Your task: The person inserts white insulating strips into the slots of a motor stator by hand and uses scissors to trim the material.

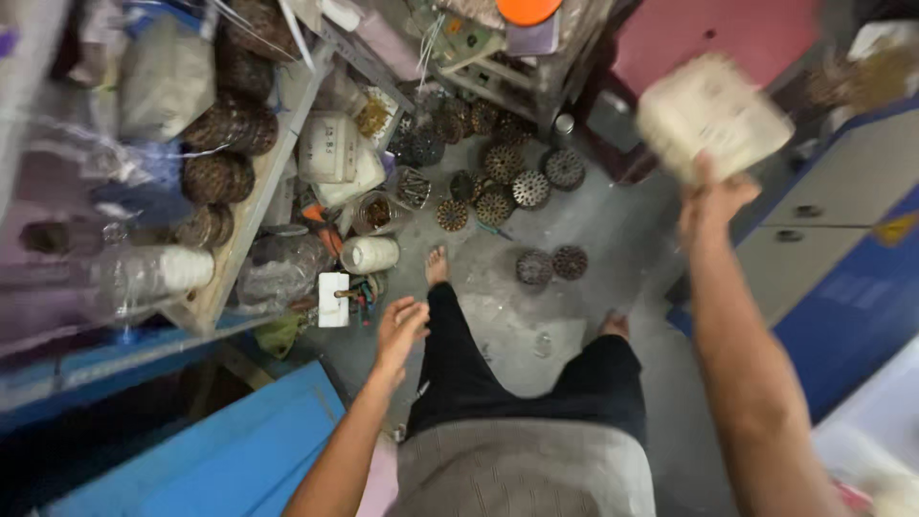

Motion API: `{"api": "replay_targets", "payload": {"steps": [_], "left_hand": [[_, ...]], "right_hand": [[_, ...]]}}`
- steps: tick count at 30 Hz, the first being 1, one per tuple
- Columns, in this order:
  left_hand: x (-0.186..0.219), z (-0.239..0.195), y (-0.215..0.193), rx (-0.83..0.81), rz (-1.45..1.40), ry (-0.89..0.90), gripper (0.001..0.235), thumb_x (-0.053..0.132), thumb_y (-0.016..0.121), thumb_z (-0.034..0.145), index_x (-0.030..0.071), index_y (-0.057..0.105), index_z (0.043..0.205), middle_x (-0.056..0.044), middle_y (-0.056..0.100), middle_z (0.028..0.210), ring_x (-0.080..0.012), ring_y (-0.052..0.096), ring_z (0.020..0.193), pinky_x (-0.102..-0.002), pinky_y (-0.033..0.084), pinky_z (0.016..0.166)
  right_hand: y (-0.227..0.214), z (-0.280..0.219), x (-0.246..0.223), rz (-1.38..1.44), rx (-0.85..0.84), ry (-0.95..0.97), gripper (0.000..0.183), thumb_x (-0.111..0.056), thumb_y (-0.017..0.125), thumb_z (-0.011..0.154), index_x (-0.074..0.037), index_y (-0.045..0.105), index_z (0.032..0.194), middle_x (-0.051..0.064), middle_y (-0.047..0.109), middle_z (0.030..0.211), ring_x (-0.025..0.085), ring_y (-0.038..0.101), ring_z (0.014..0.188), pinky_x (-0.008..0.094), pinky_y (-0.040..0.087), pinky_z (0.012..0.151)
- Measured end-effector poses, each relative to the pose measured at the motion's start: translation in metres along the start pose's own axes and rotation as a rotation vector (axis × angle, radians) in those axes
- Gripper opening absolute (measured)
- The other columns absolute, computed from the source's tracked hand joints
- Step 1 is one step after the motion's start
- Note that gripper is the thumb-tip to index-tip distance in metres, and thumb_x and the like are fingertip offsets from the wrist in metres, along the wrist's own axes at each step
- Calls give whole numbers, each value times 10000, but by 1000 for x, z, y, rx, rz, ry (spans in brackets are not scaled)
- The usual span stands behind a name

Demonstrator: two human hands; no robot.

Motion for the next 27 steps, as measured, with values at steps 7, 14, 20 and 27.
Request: {"api": "replay_targets", "payload": {"steps": [7,14,20,27], "left_hand": [[18,303,-101,63,70,-13,452,315,682,954,9,640,1285,-115,653,1031,-242,648,853,-390,538,665],[18,562,-193,247,-200,-425,855,748,561,867,153,408,1461,-96,598,1128,-309,688,904,-477,593,806],[-14,627,-239,435,-236,-248,554,426,835,872,-39,692,1137,-93,711,789,-211,659,582,-325,520,468],[-16,645,-277,326,-298,-84,385,326,747,915,34,670,1154,-92,698,851,-186,675,711,-270,584,630]], "right_hand": [[19,67,140,-180,-198,-54,496,-347,684,1096,-232,365,1458,-23,507,1400,217,506,1328,487,485,1114],[129,-102,495,-635,-329,493,229,-146,621,1003,-6,635,1183,120,734,1079,228,764,916,381,646,807],[340,-168,731,-939,-674,250,668,-360,807,840,-12,528,1337,152,741,1087,269,756,938,389,613,777],[424,-167,749,-1252,-517,53,833,-477,966,553,19,549,1076,234,646,985,393,668,896,468,542,799]]}}
Point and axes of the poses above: each hand's wrist, its own z-axis towards the middle knuckle, its own y-axis out of the palm, x = y × z, the point moved 4 cm from there along z, towards the middle knuckle
